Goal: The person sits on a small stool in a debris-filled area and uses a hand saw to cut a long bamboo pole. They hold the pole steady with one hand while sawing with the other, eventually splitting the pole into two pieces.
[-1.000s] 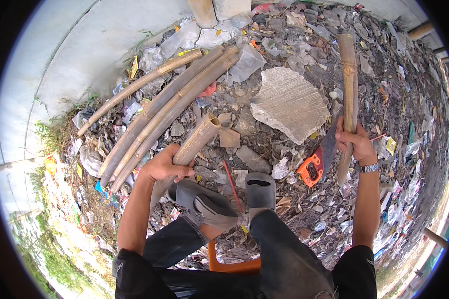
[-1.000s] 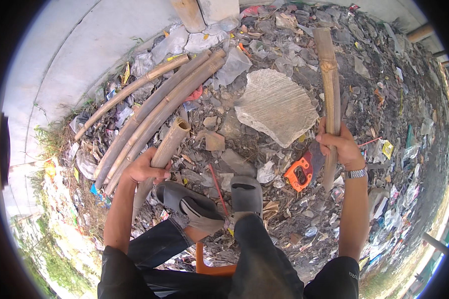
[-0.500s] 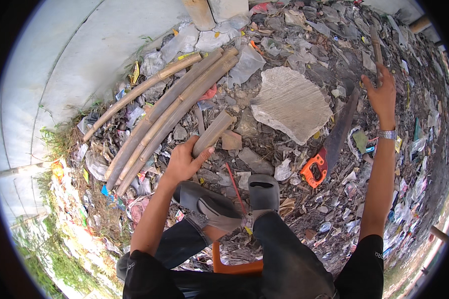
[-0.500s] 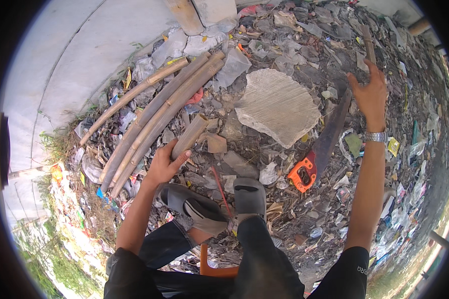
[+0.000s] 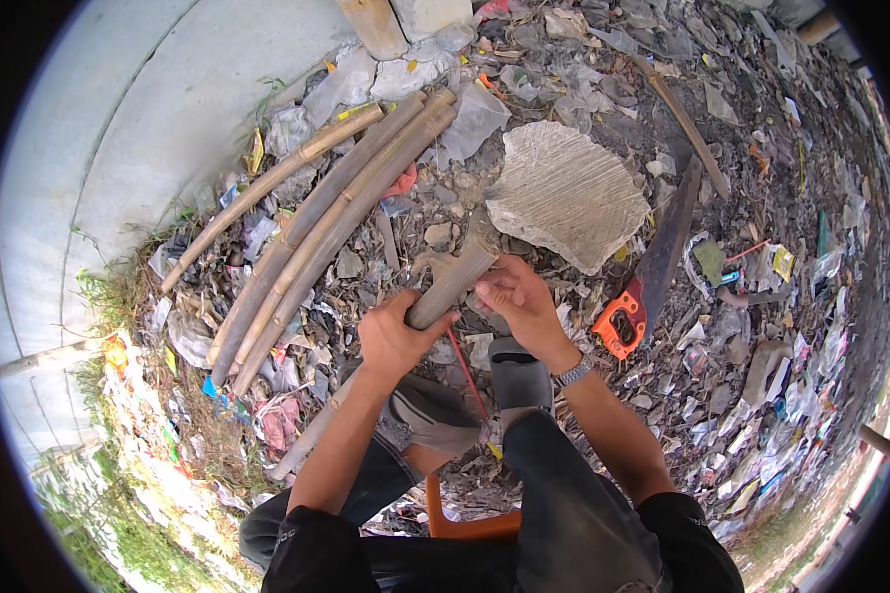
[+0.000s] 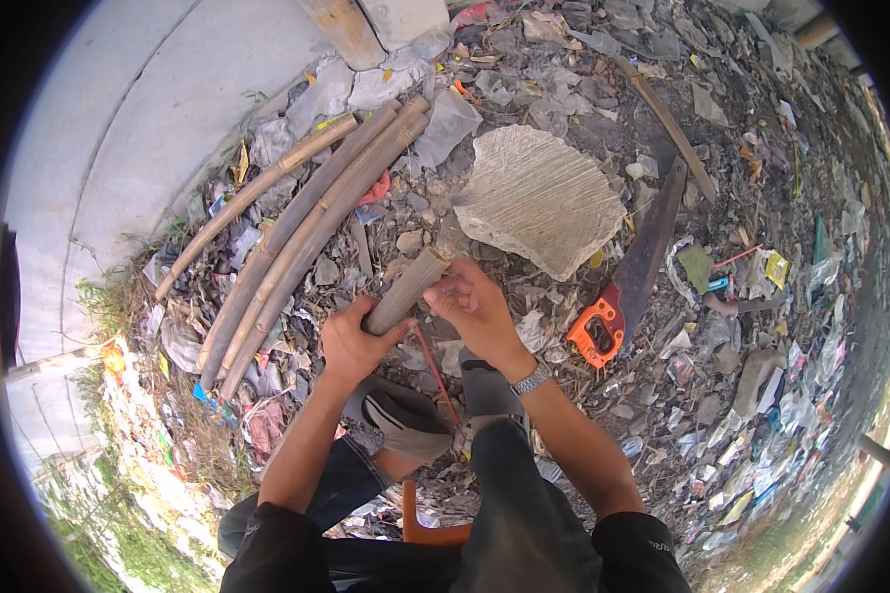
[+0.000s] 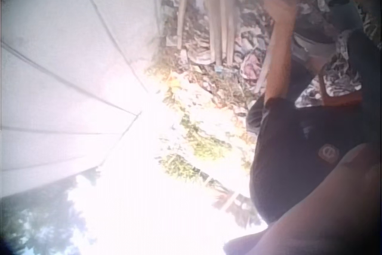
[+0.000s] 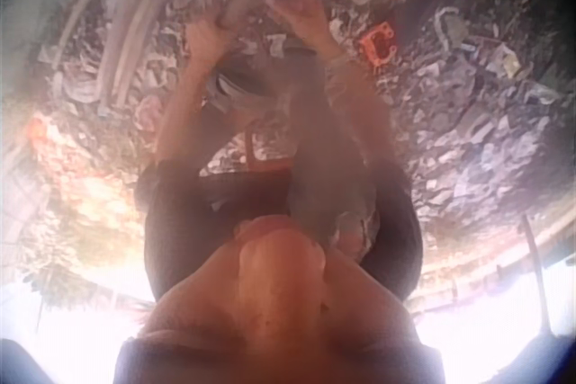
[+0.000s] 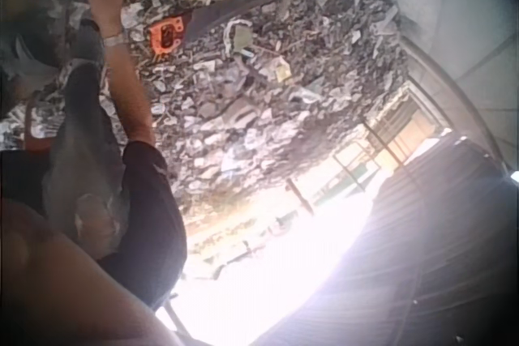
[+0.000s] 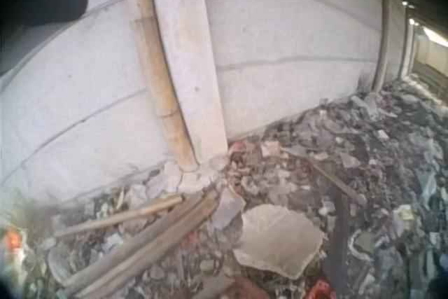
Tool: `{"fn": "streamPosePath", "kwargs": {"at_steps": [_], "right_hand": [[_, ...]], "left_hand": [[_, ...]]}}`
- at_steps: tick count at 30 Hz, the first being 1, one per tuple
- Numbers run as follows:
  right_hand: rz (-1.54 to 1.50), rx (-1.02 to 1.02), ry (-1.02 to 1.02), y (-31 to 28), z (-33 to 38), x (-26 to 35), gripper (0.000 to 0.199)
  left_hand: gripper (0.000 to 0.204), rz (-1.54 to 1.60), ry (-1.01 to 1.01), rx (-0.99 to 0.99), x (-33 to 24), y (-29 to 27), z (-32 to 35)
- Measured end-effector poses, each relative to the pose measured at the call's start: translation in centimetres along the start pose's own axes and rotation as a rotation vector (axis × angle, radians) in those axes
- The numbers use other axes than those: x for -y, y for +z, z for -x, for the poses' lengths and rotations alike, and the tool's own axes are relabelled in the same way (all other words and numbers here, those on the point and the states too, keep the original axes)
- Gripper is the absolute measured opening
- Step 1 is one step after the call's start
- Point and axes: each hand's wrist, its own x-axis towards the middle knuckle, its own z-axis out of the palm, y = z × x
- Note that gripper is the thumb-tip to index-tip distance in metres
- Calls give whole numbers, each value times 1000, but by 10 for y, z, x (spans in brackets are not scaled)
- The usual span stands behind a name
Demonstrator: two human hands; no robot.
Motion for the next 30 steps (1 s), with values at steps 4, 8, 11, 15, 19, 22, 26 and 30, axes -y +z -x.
{"fn": "streamPosePath", "kwargs": {"at_steps": [4, 8, 11, 15, 19, 22, 26, 30], "right_hand": [[22, -98, -104, 7, 0, -11, 37], [10, -109, -177, 9, 8, -6, 34], [-75, -92, -172, 13, 15, -6, 35], [24, -118, -118, 13, 31, -7, 40], [369, -307, -178, -6, 66, -34, 38], [738, -542, -238, -37, 102, -49, 32], [936, -942, -267, -120, 145, -62, 24], [991, -1377, -205, -266, 175, -57, 33]], "left_hand": [[58, 38, 14, -93, -4, 7, 11], [53, 164, 72, 5, -8, -13, 13], [48, 232, 76, 210, 3, -28, 15], [39, 229, -48, 421, 13, -43, 23], [37, 141, -15, 278, 21, -34, 29], [36, 95, -69, 161, 20, -37, 31], [37, 65, -98, 60, 25, -58, 30], [40, -18, -34, -106, 19, -83, 30]]}}
